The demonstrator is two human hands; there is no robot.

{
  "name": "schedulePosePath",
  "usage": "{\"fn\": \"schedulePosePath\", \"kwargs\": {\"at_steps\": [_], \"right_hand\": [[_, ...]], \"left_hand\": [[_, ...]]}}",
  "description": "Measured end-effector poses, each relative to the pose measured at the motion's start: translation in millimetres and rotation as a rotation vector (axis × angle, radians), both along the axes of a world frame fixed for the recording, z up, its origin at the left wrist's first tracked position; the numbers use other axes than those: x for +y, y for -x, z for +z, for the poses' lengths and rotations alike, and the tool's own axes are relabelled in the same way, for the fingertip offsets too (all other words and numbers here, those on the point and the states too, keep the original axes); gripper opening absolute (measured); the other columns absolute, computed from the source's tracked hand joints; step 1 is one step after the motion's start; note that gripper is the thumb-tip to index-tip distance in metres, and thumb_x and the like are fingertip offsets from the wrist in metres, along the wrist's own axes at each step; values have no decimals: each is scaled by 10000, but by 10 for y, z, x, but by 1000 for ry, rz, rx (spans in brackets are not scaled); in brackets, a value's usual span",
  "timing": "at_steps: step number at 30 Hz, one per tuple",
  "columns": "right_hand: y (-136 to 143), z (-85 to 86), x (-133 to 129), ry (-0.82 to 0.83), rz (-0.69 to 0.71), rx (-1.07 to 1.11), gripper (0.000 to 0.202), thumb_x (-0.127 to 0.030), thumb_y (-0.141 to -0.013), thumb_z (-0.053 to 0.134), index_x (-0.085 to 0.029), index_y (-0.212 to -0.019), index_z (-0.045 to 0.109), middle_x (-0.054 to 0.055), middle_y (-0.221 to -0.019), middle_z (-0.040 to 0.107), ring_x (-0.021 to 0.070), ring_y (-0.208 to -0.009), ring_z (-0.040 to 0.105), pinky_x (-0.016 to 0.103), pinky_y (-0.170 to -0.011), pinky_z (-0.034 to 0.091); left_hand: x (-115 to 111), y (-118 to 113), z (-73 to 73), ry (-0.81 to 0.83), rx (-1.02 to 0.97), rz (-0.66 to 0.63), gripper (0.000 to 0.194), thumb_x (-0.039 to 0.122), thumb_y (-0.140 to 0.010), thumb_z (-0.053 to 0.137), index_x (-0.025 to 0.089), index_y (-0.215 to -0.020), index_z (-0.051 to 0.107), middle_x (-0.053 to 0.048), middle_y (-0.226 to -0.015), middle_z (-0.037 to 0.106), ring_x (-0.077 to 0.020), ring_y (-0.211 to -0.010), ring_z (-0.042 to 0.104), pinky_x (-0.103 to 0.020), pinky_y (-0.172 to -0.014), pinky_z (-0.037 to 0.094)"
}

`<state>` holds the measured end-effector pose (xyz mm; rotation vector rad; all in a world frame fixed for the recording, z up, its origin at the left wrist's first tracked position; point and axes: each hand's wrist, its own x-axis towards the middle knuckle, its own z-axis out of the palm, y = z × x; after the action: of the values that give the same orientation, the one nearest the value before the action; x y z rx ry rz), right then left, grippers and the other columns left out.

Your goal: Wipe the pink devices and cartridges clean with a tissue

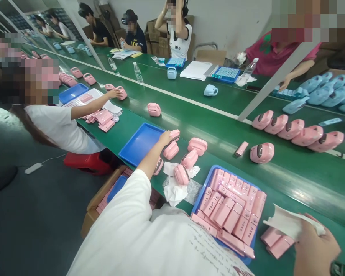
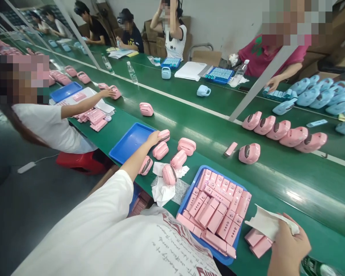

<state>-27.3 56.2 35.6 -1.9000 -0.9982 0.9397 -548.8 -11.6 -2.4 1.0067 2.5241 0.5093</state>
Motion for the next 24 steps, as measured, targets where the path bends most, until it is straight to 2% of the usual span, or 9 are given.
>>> {"fn": "schedulePosePath", "kwargs": {"at_steps": [3, 7, 10, 14, 16, 19, 22, 24], "right_hand": [[-33, -63, -89, 1, -33, -17, 293, -425, -558, 597, -436, -843, 663, 79, -1120, 662, 273, -1107, 589, 315, -652, 534], [38, -102, -166, 36, -48, 15, 355, -413, -540, 605, -393, -890, 663, 105, -1174, 642, 292, -1128, 575, 334, -673, 554], [134, -111, -164, 56, -29, 24, 337, -381, -529, 610, -360, -862, 655, 115, -1155, 649, 309, -1122, 580, 340, -677, 565], [226, -154, -107, 22, 57, 42, 279, -344, -532, 606, -334, -809, 640, 109, -1050, 678, 307, -1105, 603, 322, -683, 567], [243, -199, -82, 8, 95, 41, 275, -339, -530, 614, -319, -803, 638, 108, -981, 683, 315, -1098, 611, 337, -705, 568], [235, -276, -66, -11, 103, 44, 275, -335, -528, 622, -298, -800, 639, 105, -911, 678, 323, -1085, 621, 350, -729, 566], [192, -322, -58, -5, 7, 136, 248, -286, -501, 651, -274, -748, 625, 104, -937, 677, 315, -1118, 604, 313, -706, 562], [162, -321, -45, 30, -118, 242, 220, -213, -478, 664, -253, -681, 591, 101, -1013, 674, 296, -1150, 586, 290, -712, 556]], "left_hand": [[-71, 55, -31, 36, -14, -26, 306, 387, -894, 543, 144, -1072, 596, -72, -1068, 621, -180, -955, 600, -401, -858, 498], [-167, 73, -55, 59, -5, 13, 306, 394, -909, 510, 141, -1062, 589, -62, -1006, 631, -164, -886, 606, -374, -816, 502], [-221, 30, -75, 52, 14, 15, 246, 331, -906, 506, 141, -1042, 583, -64, -975, 644, -165, -872, 605, -338, -807, 480], [-278, -58, -36, 54, 41, 16, 215, 237, -877, 493, 141, -1047, 582, -103, -995, 653, -217, -920, 611, -311, -801, 453], [-333, -158, 5, 58, 68, 36, 313, 212, -871, 474, 108, -1160, 534, -171, -1108, 608, -265, -984, 604, -353, -827, 450], [-471, -448, 25, 32, 118, 4, 502, 137, -832, 478, 97, -1326, 404, -240, -1337, 439, -331, -1196, 497, -426, -953, 394], [-617, -813, -55, 11, 83, -139, 662, 60, -699, 606, 164, -1329, 430, -177, -1397, 415, -331, -1312, 392, -416, -1040, 342], [-672, -991, -147, 10, 39, -183, 764, 49, -626, 682, 146, -1339, 425, -193, -1396, 427, -350, -1318, 388, -433, -1042, 355]]}}
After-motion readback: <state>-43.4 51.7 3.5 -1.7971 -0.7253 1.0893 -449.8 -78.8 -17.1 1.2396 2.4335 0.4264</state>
